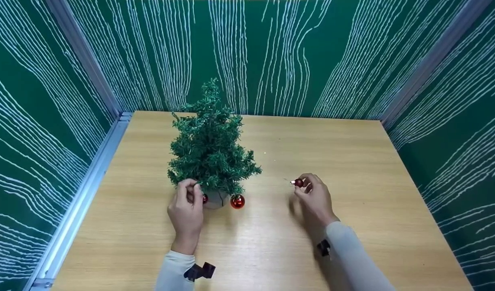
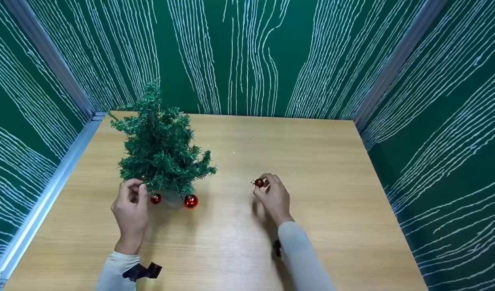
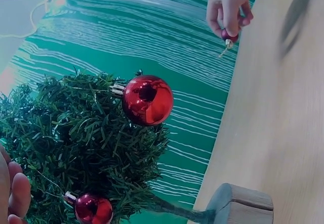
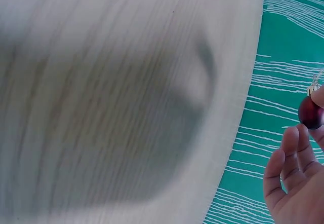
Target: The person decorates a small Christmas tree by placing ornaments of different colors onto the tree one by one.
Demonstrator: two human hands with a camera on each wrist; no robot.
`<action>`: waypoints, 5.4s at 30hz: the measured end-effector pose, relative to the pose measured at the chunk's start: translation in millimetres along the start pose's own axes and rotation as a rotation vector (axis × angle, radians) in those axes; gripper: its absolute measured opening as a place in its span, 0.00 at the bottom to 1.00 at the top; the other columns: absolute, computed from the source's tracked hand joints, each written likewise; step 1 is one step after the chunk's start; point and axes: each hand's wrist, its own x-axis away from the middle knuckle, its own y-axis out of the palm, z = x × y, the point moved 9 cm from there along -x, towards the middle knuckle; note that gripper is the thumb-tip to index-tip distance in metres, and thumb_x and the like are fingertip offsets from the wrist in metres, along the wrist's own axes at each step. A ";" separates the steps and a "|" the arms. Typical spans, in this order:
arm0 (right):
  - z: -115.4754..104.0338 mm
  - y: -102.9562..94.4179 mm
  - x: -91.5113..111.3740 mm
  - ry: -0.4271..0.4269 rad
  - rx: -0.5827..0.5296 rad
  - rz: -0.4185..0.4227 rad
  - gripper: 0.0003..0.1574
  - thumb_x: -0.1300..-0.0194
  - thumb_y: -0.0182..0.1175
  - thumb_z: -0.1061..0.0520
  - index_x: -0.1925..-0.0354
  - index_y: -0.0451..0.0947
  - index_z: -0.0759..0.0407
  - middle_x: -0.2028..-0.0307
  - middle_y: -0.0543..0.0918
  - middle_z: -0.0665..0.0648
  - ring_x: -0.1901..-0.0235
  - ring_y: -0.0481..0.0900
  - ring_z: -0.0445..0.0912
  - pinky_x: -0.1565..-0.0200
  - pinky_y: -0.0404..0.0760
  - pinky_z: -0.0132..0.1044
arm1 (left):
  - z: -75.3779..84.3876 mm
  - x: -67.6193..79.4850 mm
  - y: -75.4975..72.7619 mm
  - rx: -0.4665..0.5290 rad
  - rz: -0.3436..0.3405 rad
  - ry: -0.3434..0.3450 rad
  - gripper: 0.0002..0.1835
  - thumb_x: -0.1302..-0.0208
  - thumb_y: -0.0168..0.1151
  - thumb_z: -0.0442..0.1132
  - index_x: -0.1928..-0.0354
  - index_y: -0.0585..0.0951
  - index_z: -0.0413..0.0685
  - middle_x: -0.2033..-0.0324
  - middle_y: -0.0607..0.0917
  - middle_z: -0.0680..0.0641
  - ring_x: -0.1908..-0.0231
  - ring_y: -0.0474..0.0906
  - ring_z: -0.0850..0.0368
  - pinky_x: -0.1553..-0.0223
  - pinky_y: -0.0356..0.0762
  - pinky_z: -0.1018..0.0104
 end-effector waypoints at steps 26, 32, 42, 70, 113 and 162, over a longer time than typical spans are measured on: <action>-17.7 -7.2 19.6 -0.014 -0.066 0.043 0.13 0.46 0.67 0.63 0.61 0.77 0.56 0.73 0.78 0.51 0.75 0.72 0.43 0.72 0.71 0.28 | -4.4 -4.0 -5.4 -0.017 -0.009 -0.017 0.04 0.30 0.55 0.35 0.60 0.78 0.41 0.77 0.77 0.50 0.77 0.72 0.60 0.76 0.67 0.71; -22.3 -8.4 27.5 -0.023 -0.086 0.050 0.12 0.46 0.66 0.63 0.62 0.76 0.54 0.74 0.79 0.49 0.75 0.73 0.43 0.73 0.71 0.28 | -3.3 -5.3 -5.3 -0.024 0.000 -0.008 0.04 0.30 0.55 0.34 0.60 0.77 0.42 0.78 0.77 0.49 0.78 0.72 0.59 0.78 0.68 0.67; -27.2 -11.5 34.6 -0.048 -0.099 0.064 0.12 0.47 0.67 0.64 0.63 0.76 0.55 0.75 0.78 0.48 0.76 0.72 0.41 0.73 0.71 0.28 | -2.2 -6.0 -7.7 -0.025 0.007 -0.017 0.06 0.30 0.55 0.36 0.60 0.78 0.41 0.78 0.77 0.49 0.78 0.72 0.59 0.77 0.67 0.68; -36.4 -10.9 48.6 -0.088 -0.118 0.082 0.13 0.49 0.67 0.65 0.64 0.77 0.55 0.76 0.79 0.47 0.78 0.73 0.41 0.75 0.72 0.28 | -2.9 -4.5 -6.6 -0.025 0.001 -0.031 0.05 0.30 0.55 0.37 0.60 0.78 0.42 0.78 0.77 0.50 0.79 0.72 0.60 0.78 0.68 0.65; -49.6 12.7 56.9 -0.009 -0.246 0.045 0.14 0.48 0.66 0.67 0.64 0.74 0.55 0.74 0.83 0.50 0.78 0.73 0.40 0.73 0.71 0.29 | -4.8 -7.7 -8.3 -0.036 -0.003 -0.030 0.05 0.29 0.55 0.36 0.59 0.78 0.42 0.76 0.78 0.48 0.77 0.72 0.58 0.77 0.69 0.63; -101.0 7.9 72.1 -0.122 -0.293 0.068 0.14 0.49 0.65 0.74 0.64 0.77 0.63 0.72 0.82 0.53 0.77 0.72 0.39 0.69 0.76 0.38 | -3.2 -10.3 -19.2 -0.014 0.039 -0.034 0.06 0.35 0.59 0.32 0.57 0.79 0.42 0.78 0.79 0.49 0.80 0.70 0.61 0.77 0.65 0.70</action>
